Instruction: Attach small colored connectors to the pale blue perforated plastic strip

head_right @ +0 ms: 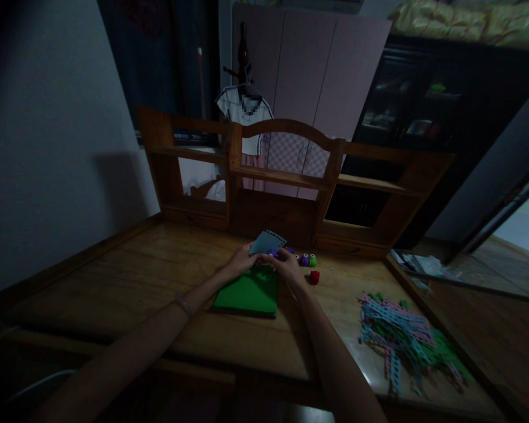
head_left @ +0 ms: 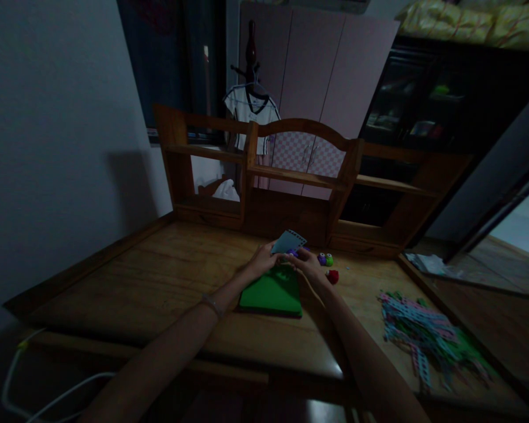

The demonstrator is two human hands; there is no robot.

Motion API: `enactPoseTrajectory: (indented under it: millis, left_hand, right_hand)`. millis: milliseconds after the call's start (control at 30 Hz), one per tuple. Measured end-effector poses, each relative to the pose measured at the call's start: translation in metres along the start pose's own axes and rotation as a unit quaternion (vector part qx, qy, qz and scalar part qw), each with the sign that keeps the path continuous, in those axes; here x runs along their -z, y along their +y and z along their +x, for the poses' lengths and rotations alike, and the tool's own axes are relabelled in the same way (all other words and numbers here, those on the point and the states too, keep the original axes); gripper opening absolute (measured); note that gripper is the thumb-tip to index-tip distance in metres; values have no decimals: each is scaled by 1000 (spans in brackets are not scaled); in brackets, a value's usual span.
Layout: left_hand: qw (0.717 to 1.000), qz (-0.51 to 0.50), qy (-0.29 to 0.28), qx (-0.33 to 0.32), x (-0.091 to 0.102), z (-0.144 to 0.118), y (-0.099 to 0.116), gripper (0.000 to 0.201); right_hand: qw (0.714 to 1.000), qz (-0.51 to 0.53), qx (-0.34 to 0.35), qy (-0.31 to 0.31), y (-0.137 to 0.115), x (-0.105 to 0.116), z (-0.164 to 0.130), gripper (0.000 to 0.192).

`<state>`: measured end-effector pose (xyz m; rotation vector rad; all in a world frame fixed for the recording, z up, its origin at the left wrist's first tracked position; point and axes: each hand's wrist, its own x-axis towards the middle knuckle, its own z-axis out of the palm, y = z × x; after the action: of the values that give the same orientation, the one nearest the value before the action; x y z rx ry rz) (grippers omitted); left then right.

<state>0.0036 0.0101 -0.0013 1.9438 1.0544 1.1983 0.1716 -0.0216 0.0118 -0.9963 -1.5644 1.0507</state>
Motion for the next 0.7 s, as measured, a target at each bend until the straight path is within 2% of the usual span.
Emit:
enactPoseTrajectory:
  millis: [300, 700]
  left_hand:
    - [999, 47, -6, 14, 2, -1, 0, 20]
    - [999, 42, -14, 6, 3, -2, 3, 19]
  right_hand:
    - [1000, -5, -2, 6, 10, 2, 5, 32]
    - [1000, -7, -11, 13, 3, 1, 2, 39]
